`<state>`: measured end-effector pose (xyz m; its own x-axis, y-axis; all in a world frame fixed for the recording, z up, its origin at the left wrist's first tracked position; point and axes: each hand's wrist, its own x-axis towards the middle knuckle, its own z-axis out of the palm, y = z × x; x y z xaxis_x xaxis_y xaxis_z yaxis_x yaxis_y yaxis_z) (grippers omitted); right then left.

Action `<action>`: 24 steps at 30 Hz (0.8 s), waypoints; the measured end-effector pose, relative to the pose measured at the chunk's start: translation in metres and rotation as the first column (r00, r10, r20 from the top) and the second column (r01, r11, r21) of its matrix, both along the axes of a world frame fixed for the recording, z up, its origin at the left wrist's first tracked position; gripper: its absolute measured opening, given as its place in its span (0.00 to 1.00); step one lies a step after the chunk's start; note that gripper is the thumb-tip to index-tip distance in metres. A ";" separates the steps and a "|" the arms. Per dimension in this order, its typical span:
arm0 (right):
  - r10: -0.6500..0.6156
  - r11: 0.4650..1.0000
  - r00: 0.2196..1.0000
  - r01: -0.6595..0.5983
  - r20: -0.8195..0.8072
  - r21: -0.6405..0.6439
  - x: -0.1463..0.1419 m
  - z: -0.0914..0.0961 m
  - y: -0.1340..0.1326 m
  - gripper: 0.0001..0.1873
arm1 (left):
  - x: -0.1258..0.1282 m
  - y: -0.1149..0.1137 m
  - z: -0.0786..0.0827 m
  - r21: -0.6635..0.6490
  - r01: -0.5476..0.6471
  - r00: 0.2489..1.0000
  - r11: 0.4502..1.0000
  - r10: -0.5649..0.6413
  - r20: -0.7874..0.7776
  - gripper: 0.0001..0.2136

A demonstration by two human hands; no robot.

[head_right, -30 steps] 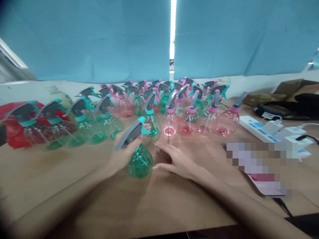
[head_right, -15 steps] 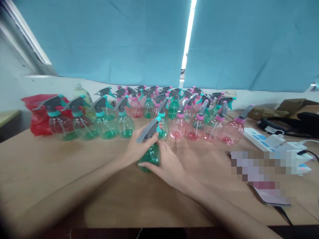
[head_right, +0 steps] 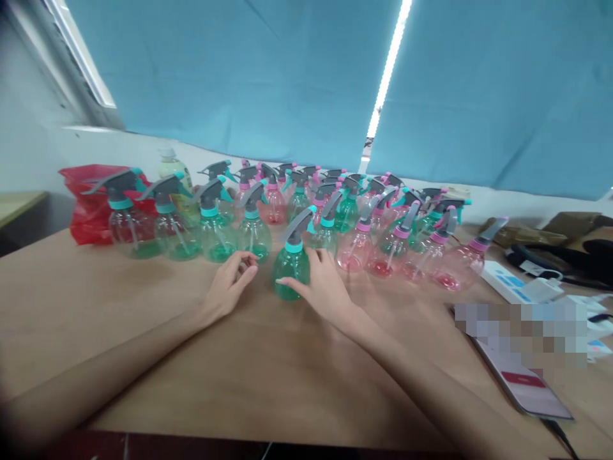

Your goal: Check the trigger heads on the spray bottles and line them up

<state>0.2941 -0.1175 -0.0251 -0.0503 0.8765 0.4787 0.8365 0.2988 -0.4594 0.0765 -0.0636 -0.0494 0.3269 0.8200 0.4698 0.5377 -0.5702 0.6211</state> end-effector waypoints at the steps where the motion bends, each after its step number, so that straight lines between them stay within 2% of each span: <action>1: -0.017 1.000 1.000 0.017 0.027 0.003 -0.001 0.001 0.005 0.36 | -0.002 -0.001 0.001 -0.007 -0.018 1.000 1.000 0.018 -0.009 0.15; 6: -0.100 0.995 0.983 0.100 0.154 0.010 -0.010 0.009 0.027 0.36 | 0.001 -0.006 0.007 -0.029 -0.010 0.995 1.000 0.007 -0.099 0.14; 12: -0.177 0.984 0.953 0.179 0.247 0.017 -0.023 0.018 0.046 0.37 | 0.003 -0.006 0.004 -0.041 0.036 0.981 0.999 -0.043 -0.187 0.13; 19: -0.217 0.966 0.911 0.252 0.351 -0.056 -0.027 0.025 0.060 0.38 | 0.005 -0.006 0.003 -0.055 0.073 0.967 0.996 -0.085 -0.241 0.11; 24: -0.224 0.964 0.896 0.262 0.383 -0.050 -0.026 0.026 0.067 0.38 | 0.005 -0.006 0.004 -0.067 0.083 0.963 0.994 -0.097 -0.252 0.11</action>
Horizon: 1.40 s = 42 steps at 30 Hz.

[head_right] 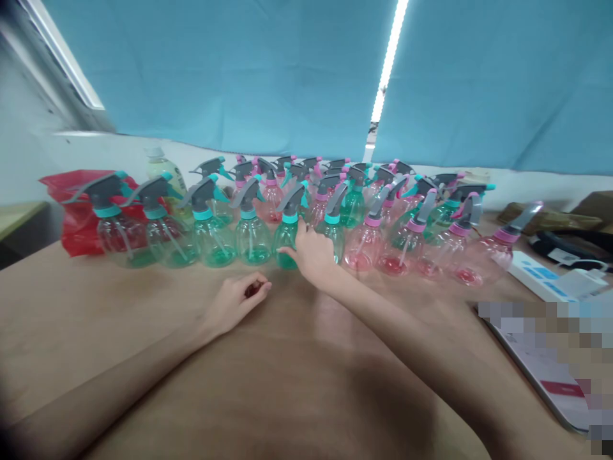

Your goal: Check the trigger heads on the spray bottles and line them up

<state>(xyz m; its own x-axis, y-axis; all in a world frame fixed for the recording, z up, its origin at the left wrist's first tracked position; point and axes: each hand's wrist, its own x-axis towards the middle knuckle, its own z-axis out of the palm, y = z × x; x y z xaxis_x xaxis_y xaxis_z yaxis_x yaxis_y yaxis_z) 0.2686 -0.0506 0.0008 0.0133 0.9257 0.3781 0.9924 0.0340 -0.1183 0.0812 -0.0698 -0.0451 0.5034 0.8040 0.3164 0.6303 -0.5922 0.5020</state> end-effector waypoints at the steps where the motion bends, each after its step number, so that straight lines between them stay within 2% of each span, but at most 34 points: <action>1: -0.002 1.000 1.000 0.002 -0.007 -0.004 0.000 0.000 0.001 0.38 | 0.000 0.000 0.000 -0.003 0.000 1.000 1.000 0.000 -0.001 0.11; 7: 0.019 1.000 0.996 -0.019 -0.086 -0.003 0.000 -0.002 0.003 0.41 | 0.000 0.000 0.001 -0.028 0.007 1.000 1.000 -0.007 -0.014 0.11; 10: 0.097 0.992 0.983 -0.083 -0.154 0.095 0.007 -0.006 -0.007 0.39 | 0.000 0.000 0.001 -0.022 0.002 1.000 1.000 -0.002 -0.009 0.11; 13: 0.193 0.964 0.952 -0.139 -0.236 0.228 0.024 -0.009 -0.024 0.29 | 0.000 0.000 0.000 -0.026 -0.001 1.000 1.000 0.000 -0.003 0.11; 16: 0.167 0.954 0.941 -0.078 -0.295 0.290 0.047 -0.011 -0.038 0.23 | -0.001 0.000 -0.001 -0.029 0.000 1.000 1.000 0.000 -0.003 0.11; 20: 0.078 0.948 0.940 0.034 -0.333 0.318 0.071 -0.012 -0.042 0.30 | -0.001 0.000 -0.002 -0.023 0.007 1.000 1.000 -0.007 -0.015 0.12; 24: 0.044 0.962 0.942 0.049 -0.332 0.268 0.078 -0.018 -0.032 0.39 | 0.000 0.001 -0.003 -0.021 -0.001 0.999 1.000 0.000 -0.036 0.12; 29: 0.024 0.984 0.926 0.046 -0.377 0.174 0.071 -0.023 -0.016 0.45 | 0.000 0.001 -0.001 -0.025 -0.033 0.998 0.999 0.032 -0.057 0.13; 36: 0.003 0.992 0.918 0.048 -0.397 0.119 0.067 -0.022 -0.008 0.44 | 0.000 0.002 0.000 -0.047 -0.065 0.997 0.997 0.063 -0.047 0.14; 42: -0.038 0.997 0.945 0.058 -0.325 0.054 0.068 -0.019 -0.026 0.44 | -0.001 0.004 0.001 -0.071 -0.108 0.994 0.992 0.108 0.003 0.15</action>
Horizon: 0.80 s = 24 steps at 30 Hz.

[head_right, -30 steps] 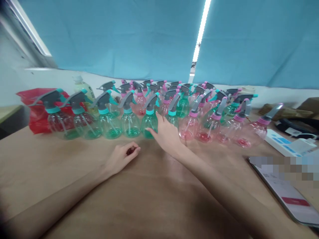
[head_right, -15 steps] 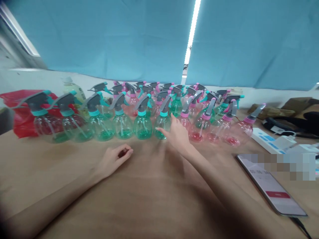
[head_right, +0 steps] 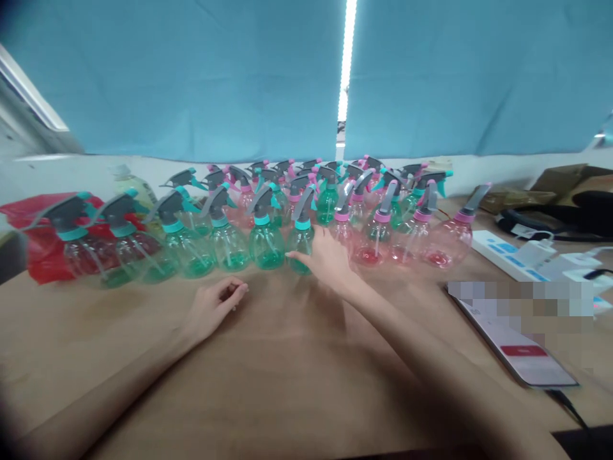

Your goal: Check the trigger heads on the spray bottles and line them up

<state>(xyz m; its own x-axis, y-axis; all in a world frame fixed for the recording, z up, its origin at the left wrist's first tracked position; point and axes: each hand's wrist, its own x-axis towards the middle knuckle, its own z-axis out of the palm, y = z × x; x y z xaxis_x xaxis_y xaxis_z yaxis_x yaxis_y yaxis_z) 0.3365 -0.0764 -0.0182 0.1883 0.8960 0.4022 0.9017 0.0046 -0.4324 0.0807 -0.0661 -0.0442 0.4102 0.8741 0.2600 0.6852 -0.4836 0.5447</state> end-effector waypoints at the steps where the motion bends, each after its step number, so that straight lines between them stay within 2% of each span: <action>1: -0.003 1.000 1.000 0.003 0.005 -0.003 -0.001 0.000 -0.005 0.44 | 0.000 0.000 0.000 0.001 -0.005 1.000 1.000 0.005 0.011 0.15; 5: -0.007 1.000 1.000 0.007 0.011 -0.006 -0.006 0.000 -0.031 0.46 | 0.007 -0.001 0.000 0.010 -0.003 0.999 1.000 0.003 0.044 0.13; 8: 0.005 1.000 1.000 -0.005 0.021 -0.019 -0.009 0.001 -0.050 0.46 | 0.021 -0.007 0.006 -0.002 0.016 0.994 1.000 -0.015 0.111 0.12; 10: 0.025 0.999 0.999 -0.024 0.036 -0.021 -0.012 0.002 -0.062 0.47 | 0.035 -0.014 0.015 0.038 0.043 0.987 0.998 -0.048 0.154 0.11; 12: 0.039 0.999 0.997 -0.038 0.061 -0.023 -0.014 0.003 -0.072 0.47 | 0.051 -0.021 0.026 0.133 0.091 0.976 0.987 -0.115 0.187 0.11; 16: 0.038 0.999 0.993 -0.036 0.114 -0.022 -0.018 0.004 -0.087 0.43 | 0.082 -0.031 0.048 0.181 0.184 0.947 0.966 -0.224 0.231 0.16; 20: 0.137 0.988 0.976 -0.147 0.169 0.046 -0.019 0.002 -0.097 0.40 | 0.100 -0.038 0.060 0.154 0.248 0.905 0.956 -0.286 0.315 0.20; 24: 0.221 0.962 0.954 -0.248 0.203 0.115 -0.020 -0.001 -0.102 0.42 | 0.105 -0.043 0.060 0.104 0.285 0.852 0.953 -0.301 0.428 0.20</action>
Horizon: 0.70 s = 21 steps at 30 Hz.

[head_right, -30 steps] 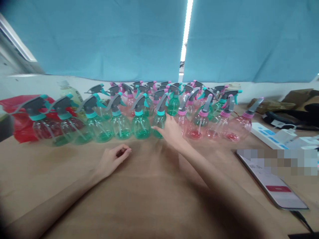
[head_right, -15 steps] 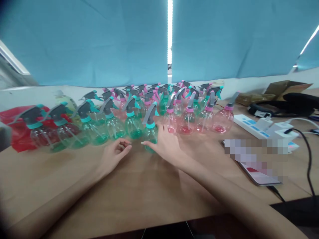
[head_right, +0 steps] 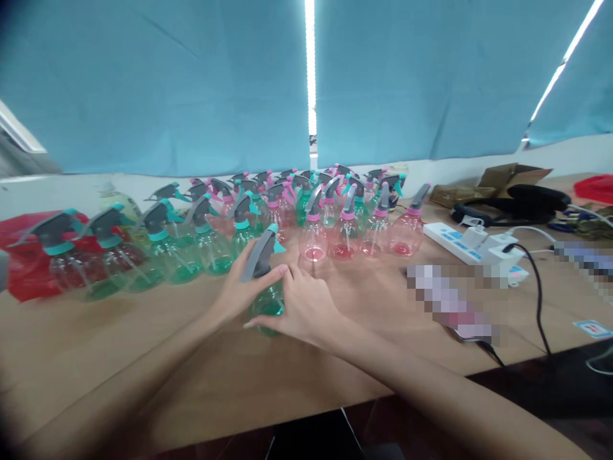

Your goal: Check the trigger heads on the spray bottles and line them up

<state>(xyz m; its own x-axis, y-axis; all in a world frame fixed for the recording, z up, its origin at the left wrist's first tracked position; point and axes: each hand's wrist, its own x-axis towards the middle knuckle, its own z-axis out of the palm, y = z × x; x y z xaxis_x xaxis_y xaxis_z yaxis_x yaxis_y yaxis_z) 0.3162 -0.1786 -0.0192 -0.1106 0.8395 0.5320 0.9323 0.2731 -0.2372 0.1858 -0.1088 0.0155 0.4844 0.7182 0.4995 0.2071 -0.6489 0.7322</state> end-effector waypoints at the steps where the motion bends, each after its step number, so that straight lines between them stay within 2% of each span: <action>1: 0.010 1.000 1.000 -0.010 -0.004 0.013 -0.001 0.000 -0.001 0.43 | 0.000 -0.001 -0.001 -0.016 0.018 1.000 1.000 -0.018 0.026 0.20; 7: 0.050 0.999 0.995 -0.048 -0.085 0.024 -0.008 -0.003 0.000 0.50 | 0.001 -0.004 0.002 -0.129 0.117 0.990 0.985 -0.105 0.099 0.16; 10: 0.062 0.997 0.986 -0.070 -0.156 -0.044 -0.009 -0.007 0.000 0.54 | 0.004 -0.005 0.004 -0.136 0.141 0.984 0.981 -0.124 0.124 0.13; 12: 0.107 0.986 0.971 -0.132 -0.215 -0.103 -0.003 -0.011 0.000 0.55 | 0.006 -0.004 0.004 -0.131 0.139 0.983 0.982 -0.121 0.137 0.11; 14: 0.212 0.962 0.948 -0.245 -0.237 -0.121 0.009 -0.016 0.000 0.50 | 0.007 -0.001 0.003 -0.143 0.138 0.984 0.980 -0.119 0.134 0.10; 16: 0.309 0.938 0.933 -0.331 -0.182 -0.104 0.026 -0.022 0.000 0.44 | 0.008 0.002 0.003 -0.159 0.144 0.984 0.977 -0.124 0.127 0.09; 21: 0.251 0.955 0.965 -0.260 -0.083 -0.145 0.074 -0.040 0.009 0.31 | 0.009 0.007 0.002 -0.164 0.159 0.980 0.973 -0.136 0.144 0.08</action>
<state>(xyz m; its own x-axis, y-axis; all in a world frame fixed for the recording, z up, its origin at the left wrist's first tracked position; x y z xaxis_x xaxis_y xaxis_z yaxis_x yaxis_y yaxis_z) 0.3903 -0.1693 -0.0592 -0.3024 0.8593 0.4124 0.8178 0.4562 -0.3508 0.1951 -0.1014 0.0179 0.5303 0.7251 0.4394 0.0132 -0.5253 0.8508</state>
